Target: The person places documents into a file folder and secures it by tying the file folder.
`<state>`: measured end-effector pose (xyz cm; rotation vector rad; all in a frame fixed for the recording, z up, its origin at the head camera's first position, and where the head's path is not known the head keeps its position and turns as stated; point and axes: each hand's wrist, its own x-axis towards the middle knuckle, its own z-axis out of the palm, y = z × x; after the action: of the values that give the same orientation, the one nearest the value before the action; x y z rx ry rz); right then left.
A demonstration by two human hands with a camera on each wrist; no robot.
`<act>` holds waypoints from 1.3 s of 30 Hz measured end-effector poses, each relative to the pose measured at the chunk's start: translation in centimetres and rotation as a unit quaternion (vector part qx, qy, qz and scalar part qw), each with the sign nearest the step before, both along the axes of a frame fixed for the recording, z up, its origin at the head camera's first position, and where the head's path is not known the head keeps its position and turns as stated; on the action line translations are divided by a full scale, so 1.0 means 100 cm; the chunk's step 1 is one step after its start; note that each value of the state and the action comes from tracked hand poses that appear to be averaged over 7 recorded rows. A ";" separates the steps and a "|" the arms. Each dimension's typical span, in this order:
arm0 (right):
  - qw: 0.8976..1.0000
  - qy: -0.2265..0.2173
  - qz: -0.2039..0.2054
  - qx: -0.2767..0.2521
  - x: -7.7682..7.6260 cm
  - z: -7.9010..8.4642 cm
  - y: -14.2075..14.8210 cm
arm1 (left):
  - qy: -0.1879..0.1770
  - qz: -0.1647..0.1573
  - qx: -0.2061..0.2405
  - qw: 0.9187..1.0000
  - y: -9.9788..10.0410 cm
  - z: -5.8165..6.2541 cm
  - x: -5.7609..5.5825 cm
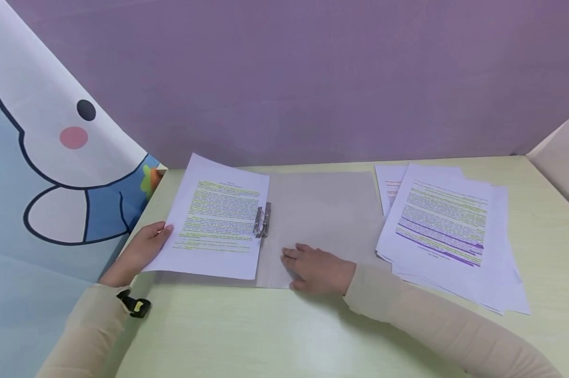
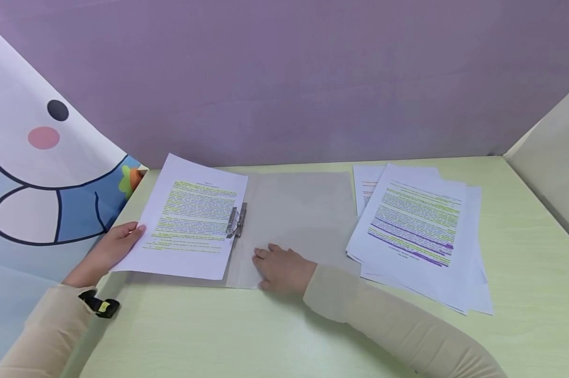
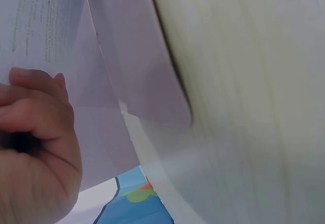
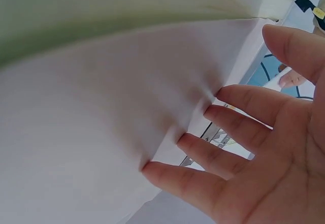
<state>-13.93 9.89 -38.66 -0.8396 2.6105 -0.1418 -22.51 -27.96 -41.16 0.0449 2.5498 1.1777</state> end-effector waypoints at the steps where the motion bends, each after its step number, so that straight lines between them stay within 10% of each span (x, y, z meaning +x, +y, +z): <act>1: 1.000 0.000 0.000 0.000 0.000 0.000 0.000 | -0.002 0.000 0.001 1.000 0.000 0.000 0.000; 39: 1.000 -0.006 0.001 -0.007 0.001 0.001 0.001 | -0.043 0.007 0.013 0.999 -0.007 -0.003 0.003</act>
<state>-13.87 9.97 -38.61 -0.8426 2.6010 -0.1630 -22.21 -28.65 -41.51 -0.0159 2.4646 1.1921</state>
